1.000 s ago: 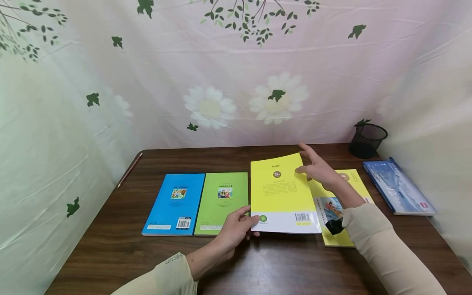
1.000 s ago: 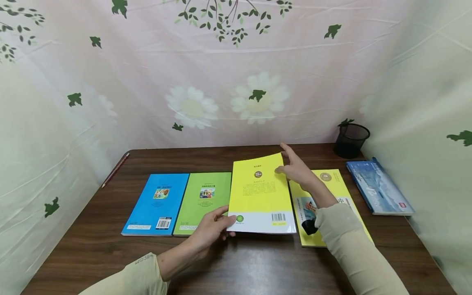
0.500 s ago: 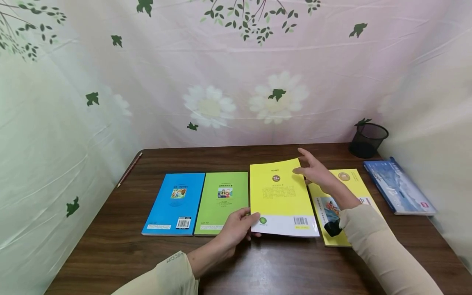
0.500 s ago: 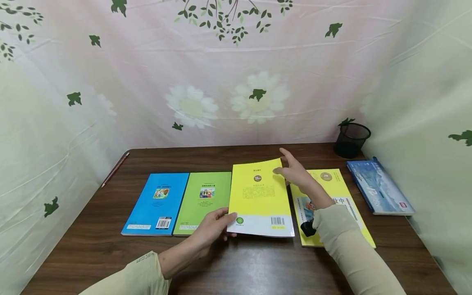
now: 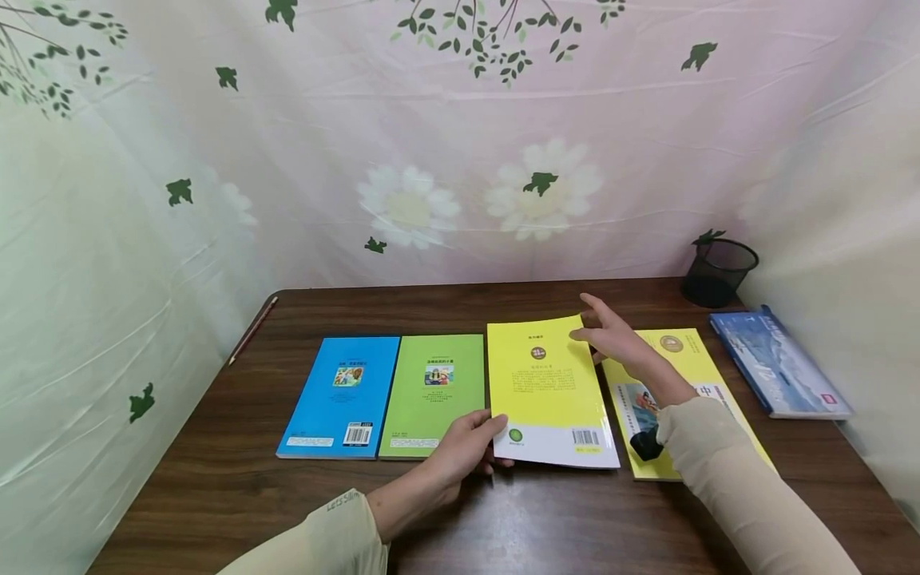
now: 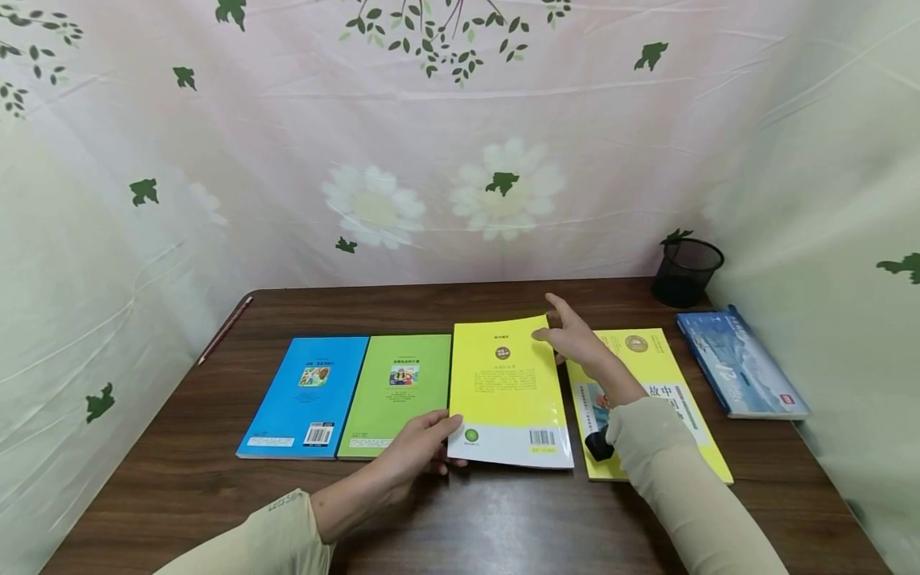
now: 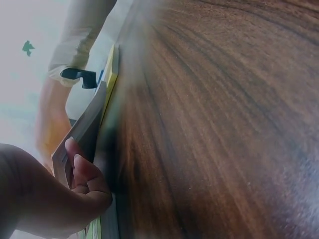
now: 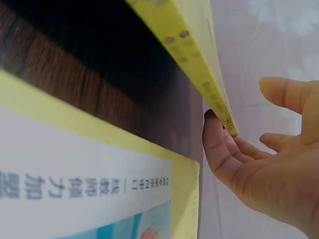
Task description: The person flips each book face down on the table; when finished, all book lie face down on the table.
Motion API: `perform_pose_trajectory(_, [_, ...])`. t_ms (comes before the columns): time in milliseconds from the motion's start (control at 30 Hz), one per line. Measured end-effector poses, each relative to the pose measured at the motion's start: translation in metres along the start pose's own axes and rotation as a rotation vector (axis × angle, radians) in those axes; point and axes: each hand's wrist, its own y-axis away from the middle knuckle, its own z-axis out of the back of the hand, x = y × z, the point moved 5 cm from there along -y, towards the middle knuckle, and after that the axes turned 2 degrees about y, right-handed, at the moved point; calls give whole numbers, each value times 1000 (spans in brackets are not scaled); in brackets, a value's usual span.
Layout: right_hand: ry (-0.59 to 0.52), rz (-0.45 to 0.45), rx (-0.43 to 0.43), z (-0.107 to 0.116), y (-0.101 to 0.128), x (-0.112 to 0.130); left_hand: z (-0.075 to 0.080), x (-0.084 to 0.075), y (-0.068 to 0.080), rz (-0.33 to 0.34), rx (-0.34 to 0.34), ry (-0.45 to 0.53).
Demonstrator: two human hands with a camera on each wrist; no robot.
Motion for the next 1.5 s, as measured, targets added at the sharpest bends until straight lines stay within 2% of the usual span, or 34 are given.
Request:
perform_pose_trajectory(600, [40,-10,32,-2,-4,-5,3,0,9,39,-12,29])
perform_pose_trajectory(1000, [199,19,20,-4,-8,-7,10,0,16,52,-5,-13])
perform_pose_trajectory(1233, [253,39,15,-3,-9,-8,12,-2,19,55,13,-26])
perform_pose_trajectory(1500, [284,8,19,-4,-9,-7,13,-1,20,62,54,-50])
